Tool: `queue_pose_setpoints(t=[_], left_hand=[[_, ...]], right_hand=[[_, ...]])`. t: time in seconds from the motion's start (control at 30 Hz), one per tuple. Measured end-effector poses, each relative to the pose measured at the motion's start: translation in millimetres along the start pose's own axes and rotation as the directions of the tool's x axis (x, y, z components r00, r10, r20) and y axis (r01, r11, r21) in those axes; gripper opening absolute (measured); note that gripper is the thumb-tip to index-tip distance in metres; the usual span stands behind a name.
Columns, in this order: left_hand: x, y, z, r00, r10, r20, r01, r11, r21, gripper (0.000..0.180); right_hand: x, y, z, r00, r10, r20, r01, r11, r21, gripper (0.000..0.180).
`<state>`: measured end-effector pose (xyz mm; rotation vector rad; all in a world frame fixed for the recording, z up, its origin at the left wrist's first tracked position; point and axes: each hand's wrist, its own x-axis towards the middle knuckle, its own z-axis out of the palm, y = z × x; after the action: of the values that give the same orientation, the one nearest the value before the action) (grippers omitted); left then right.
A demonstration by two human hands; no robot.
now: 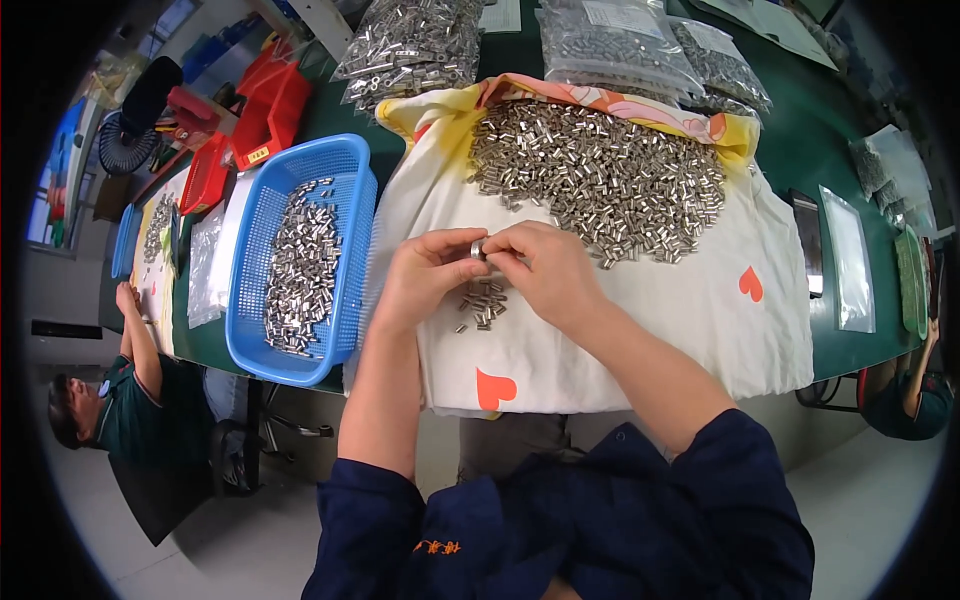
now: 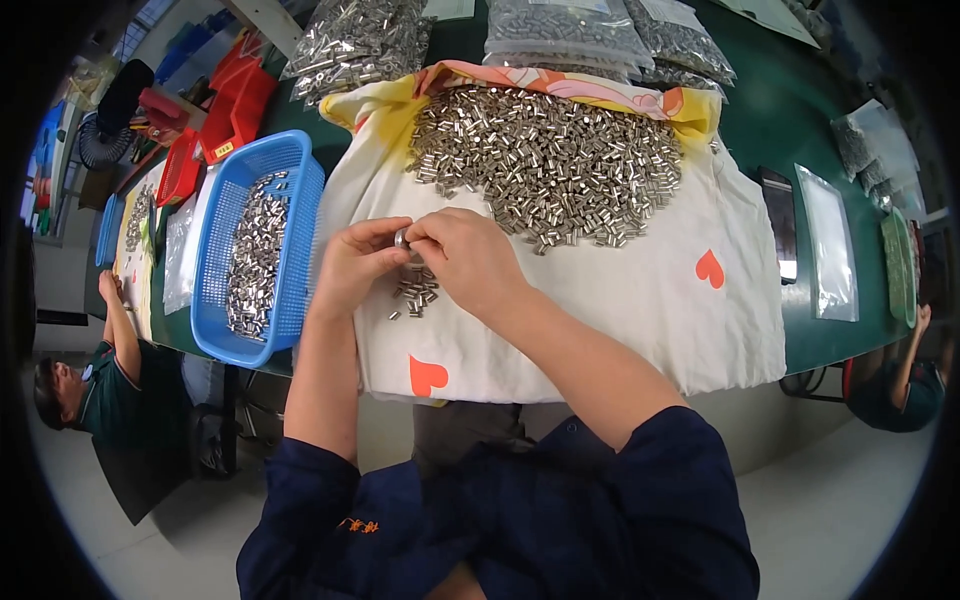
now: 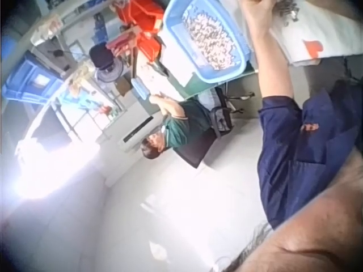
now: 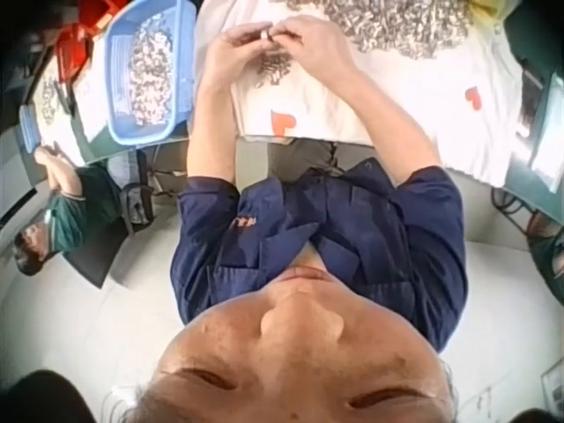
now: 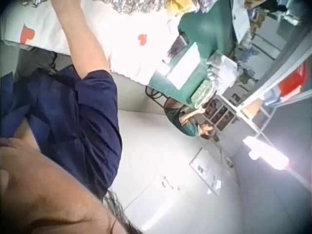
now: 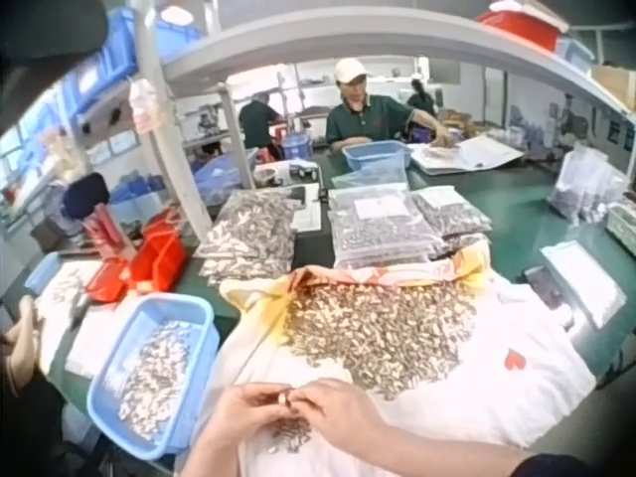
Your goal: Sorting small metal hardware components on a workbench in a manufacturing environment.
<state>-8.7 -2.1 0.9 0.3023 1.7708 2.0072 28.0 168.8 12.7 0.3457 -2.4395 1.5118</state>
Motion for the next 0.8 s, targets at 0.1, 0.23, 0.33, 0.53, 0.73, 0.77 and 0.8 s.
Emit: queue_pose_setpoints(t=[0.1,0.23,0.33,0.53,0.73,0.77,0.8], left_hand=[[-1,1,-3,1.000,-0.008,0.005,0.008,1.000,-0.005,0.035],[-4,1,-3,0.998,-0.048,0.028,0.047,0.999,0.017,0.035],[-7,5,-2,0.996,-0.076,0.039,0.074,0.996,0.042,0.035],[-2,5,2,0.997,-0.048,0.063,0.048,0.999,0.007,0.034],[3,8,6,0.995,-0.026,0.099,0.028,0.999,-0.018,0.032],[1,7,4,0.997,-0.011,0.081,0.013,1.000,-0.023,0.032],[-2,5,2,0.993,-0.041,0.111,0.042,0.999,-0.008,0.032]], right_hand=[[4,-1,-9,0.982,0.133,0.134,-0.148,0.983,0.111,0.009],[5,-1,-9,0.949,0.255,0.185,-0.288,0.940,0.181,0.011],[10,2,-13,0.916,0.296,0.270,-0.337,0.933,0.122,0.009],[14,13,-19,0.943,0.325,0.066,-0.332,0.932,0.148,0.009],[19,24,-24,0.961,0.258,-0.101,-0.240,0.956,0.167,0.011],[20,24,-21,0.967,0.241,-0.086,-0.225,0.961,0.162,0.011],[20,23,-18,0.965,0.250,-0.076,-0.238,0.962,0.137,0.011]])
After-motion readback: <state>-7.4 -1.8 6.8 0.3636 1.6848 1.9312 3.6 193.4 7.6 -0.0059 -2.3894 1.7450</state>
